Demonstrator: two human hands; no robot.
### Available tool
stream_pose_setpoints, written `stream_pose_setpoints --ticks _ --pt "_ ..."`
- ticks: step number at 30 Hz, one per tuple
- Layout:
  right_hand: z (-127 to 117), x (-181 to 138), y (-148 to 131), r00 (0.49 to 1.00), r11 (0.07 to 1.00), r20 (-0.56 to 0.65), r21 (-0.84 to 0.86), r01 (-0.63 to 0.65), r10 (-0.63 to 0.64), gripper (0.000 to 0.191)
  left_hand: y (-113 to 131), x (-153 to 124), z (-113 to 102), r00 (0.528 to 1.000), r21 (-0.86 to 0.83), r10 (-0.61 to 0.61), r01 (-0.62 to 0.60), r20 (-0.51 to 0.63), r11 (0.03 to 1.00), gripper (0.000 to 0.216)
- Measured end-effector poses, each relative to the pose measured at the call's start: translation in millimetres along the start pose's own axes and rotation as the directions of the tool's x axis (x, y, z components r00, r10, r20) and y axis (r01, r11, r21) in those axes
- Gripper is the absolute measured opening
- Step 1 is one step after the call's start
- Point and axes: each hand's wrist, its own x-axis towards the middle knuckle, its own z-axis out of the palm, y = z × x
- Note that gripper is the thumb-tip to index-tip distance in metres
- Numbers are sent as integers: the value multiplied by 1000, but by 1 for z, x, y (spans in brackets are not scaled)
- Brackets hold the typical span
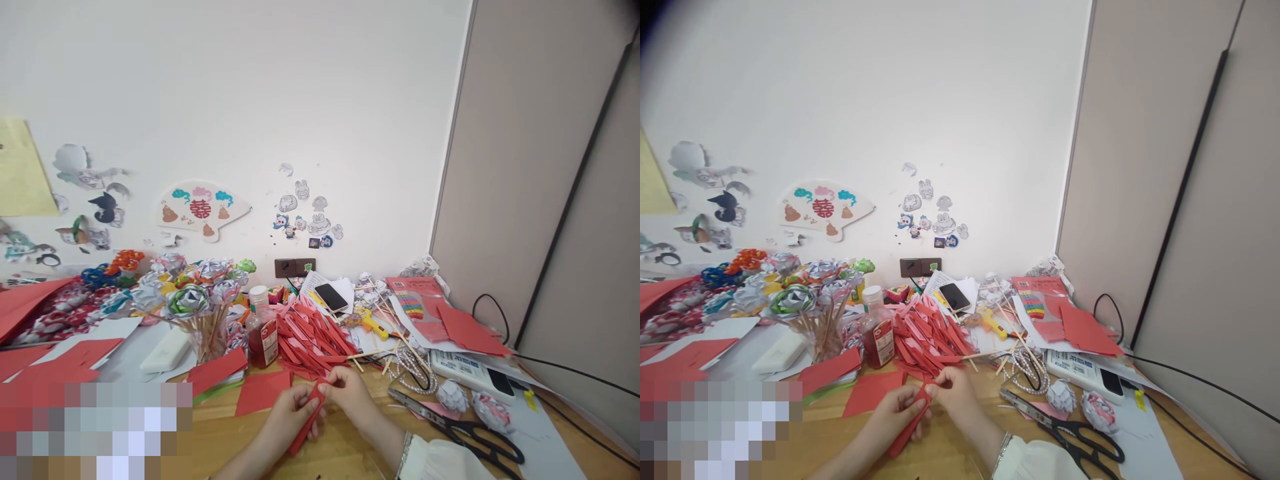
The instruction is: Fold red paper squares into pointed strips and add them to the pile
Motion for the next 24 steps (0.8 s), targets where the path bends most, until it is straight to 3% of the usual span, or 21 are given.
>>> stream_pose_setpoints --ticks 6,18,24 --pt "0 -3 -5 994 998 108 39 -40 35 34 -2 -2 2 1000 3 -8 8 8 1000 56" --pt "3 -3 2 997 995 48 68 -68 64 40 0 -2 6 999 7 -46 46 19 999 55" --pt "5 -4 0 1000 999 15 47 -19 18 39 0 -2 7 998 -30 -50 51 29 998 54"
